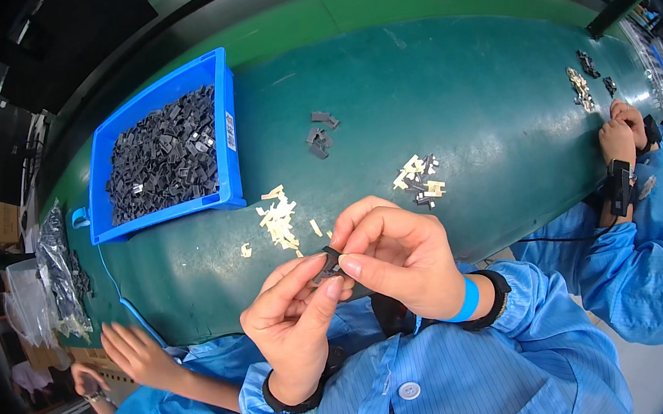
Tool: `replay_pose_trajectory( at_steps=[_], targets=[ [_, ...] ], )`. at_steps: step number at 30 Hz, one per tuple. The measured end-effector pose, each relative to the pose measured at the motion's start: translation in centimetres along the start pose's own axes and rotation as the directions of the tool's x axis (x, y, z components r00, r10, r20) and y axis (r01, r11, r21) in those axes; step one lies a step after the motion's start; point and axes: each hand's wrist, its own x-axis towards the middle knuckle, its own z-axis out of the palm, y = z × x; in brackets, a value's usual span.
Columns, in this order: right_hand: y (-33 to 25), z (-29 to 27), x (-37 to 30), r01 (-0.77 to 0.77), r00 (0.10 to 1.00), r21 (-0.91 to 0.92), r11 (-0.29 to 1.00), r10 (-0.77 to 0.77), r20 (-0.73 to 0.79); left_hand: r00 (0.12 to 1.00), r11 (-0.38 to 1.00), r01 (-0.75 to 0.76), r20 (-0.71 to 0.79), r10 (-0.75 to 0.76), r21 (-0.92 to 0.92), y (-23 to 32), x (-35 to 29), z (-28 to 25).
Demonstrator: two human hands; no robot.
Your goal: Assemble small plastic and rubber components at an industrial workbench.
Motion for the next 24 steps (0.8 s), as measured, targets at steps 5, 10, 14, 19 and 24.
replay_pose_trajectory(
  at_steps=[5,10,14,19,24],
  targets=[
    [0.3,-0.3,0.1,0.03,1.0,-0.026,0.999,-0.03,-0.007,1.0,1.0,-0.004,-0.015,0.005,0.028,-0.2,0.1,0.3],
    [0.0,-0.2,0.1,-0.001,1.0,-0.016,1.0,0.0,-0.025,1.0,0.999,-0.017,-0.023,0.018,0.047,-0.1,0.0,0.5],
    [0.1,-0.2,0.0,0.013,0.999,-0.031,0.999,-0.014,-0.03,0.999,0.998,-0.021,-0.026,0.023,0.065,0.0,0.0,0.6],
    [0.8,0.0,-0.1,0.105,0.994,-0.094,0.99,-0.107,-0.022,0.998,0.996,-0.06,-0.019,0.062,0.073,-0.1,0.0,0.4],
    [1.0,0.1,-0.3,0.13,0.991,-0.131,0.983,-0.132,-0.011,0.996,0.994,-0.088,-0.025,0.09,0.068,-0.3,-0.2,0.2]
  ],
)
